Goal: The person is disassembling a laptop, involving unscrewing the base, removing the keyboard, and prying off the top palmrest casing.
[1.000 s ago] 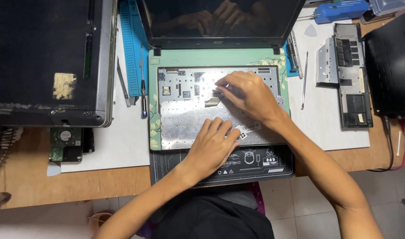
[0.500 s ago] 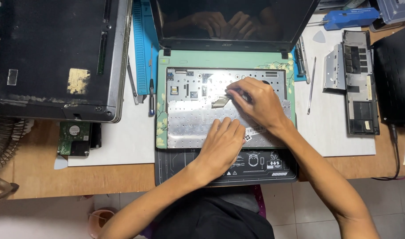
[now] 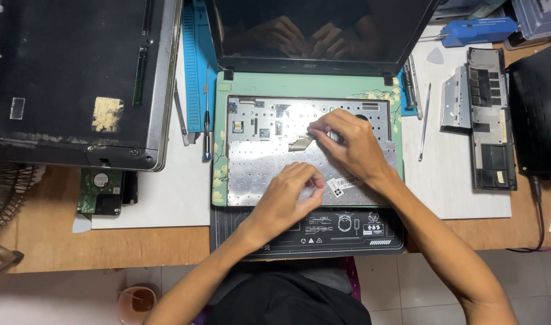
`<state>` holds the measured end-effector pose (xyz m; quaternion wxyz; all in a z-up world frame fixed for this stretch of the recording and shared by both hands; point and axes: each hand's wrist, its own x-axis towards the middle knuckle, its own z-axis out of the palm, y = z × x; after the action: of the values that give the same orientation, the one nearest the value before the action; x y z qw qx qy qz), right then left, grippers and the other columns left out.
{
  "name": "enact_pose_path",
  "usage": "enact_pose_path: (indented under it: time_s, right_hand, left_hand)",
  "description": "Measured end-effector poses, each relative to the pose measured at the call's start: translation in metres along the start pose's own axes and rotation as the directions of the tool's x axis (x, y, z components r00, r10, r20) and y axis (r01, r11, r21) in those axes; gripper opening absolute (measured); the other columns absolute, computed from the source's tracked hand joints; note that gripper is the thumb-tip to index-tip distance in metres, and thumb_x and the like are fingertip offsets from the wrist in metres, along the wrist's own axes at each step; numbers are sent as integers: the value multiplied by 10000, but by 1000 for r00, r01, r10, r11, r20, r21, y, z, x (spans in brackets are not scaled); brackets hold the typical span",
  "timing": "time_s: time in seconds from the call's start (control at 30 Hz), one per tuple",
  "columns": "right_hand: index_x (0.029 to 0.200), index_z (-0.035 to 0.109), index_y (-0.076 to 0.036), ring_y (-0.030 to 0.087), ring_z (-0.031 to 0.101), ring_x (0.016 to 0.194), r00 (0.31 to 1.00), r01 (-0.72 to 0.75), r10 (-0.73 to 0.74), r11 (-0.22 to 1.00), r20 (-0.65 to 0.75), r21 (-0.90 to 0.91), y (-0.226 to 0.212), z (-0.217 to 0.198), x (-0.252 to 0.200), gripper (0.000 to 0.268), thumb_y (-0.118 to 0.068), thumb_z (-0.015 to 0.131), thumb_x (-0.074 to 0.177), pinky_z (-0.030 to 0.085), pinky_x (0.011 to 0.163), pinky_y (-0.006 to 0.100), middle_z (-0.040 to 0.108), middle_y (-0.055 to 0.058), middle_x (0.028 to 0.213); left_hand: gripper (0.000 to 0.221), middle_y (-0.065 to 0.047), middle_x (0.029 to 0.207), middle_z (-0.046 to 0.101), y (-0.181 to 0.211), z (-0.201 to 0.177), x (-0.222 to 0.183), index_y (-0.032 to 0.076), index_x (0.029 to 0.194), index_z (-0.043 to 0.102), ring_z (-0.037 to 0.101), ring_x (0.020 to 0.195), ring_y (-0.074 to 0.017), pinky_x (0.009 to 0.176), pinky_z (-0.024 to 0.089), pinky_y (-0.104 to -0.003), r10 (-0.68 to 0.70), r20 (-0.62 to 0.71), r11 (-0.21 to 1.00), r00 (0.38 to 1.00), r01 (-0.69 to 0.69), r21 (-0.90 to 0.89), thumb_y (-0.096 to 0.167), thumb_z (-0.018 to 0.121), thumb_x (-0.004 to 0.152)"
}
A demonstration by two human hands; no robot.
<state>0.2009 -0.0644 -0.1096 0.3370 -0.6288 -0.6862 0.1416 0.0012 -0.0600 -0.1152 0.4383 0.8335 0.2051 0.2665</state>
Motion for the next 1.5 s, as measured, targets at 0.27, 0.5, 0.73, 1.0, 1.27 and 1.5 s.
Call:
enact_pose_path:
  time_s: [0.27,0.5,0.73,1.0,1.27,1.5]
  right_hand:
    - [976,795,-59,299,745,784,996,-18,-8,955,86,295,-64,-17,19,84,-39,733,922,607,755,417,781,158,866]
    - [953,808,-101,258,749,810,991,81,-109,950,78,302,-98,-6,20,98,-39,767,889,605,761,376,794,98,880]
    - [945,807,-125,224,744,828,970,227,-239,958,51,176,-97,1,16,81,-73,789,886,589,769,349,793,72,895]
    - [937,812,-130,206,732,760,985,163,-171,959,15,230,-99,6,19,88,-58,772,906,562,687,312,794,74,879]
    - [938,802,-86,169,672,676,993,-90,51,908,104,409,-101,13,26,46,-84,771,905,572,687,334,777,85,815]
    - [926,769,-53,220,678,689,990,14,-68,924,127,382,-94,28,50,71,-118,776,899,577,689,372,738,111,798]
  left_hand:
    - [119,-82,863,768,-3,-59,-5,61,1002,749,677,789,-114,757,568,-284,-378,-283,857,882,217,-467,77,766,885]
    - [240,-111,908,752,-14,-73,-16,-54,1062,722,722,819,-113,779,601,-253,-547,-264,597,794,149,-788,16,785,841]
    - [235,-192,839,748,-19,-70,-21,-128,1036,708,754,773,-197,790,615,-306,-614,-182,427,768,130,-895,19,761,860]
    - [198,-180,836,756,-9,-71,-17,-99,994,721,743,779,-174,789,605,-290,-628,-230,470,744,127,-874,69,753,895]
    - [174,-167,843,753,2,-74,-14,-57,954,704,748,801,-176,780,616,-292,-555,-329,608,764,102,-788,87,773,884]
    - [143,-147,866,763,-1,-90,-16,-17,982,704,726,834,-149,823,601,-306,-484,-443,774,755,133,-618,113,735,931]
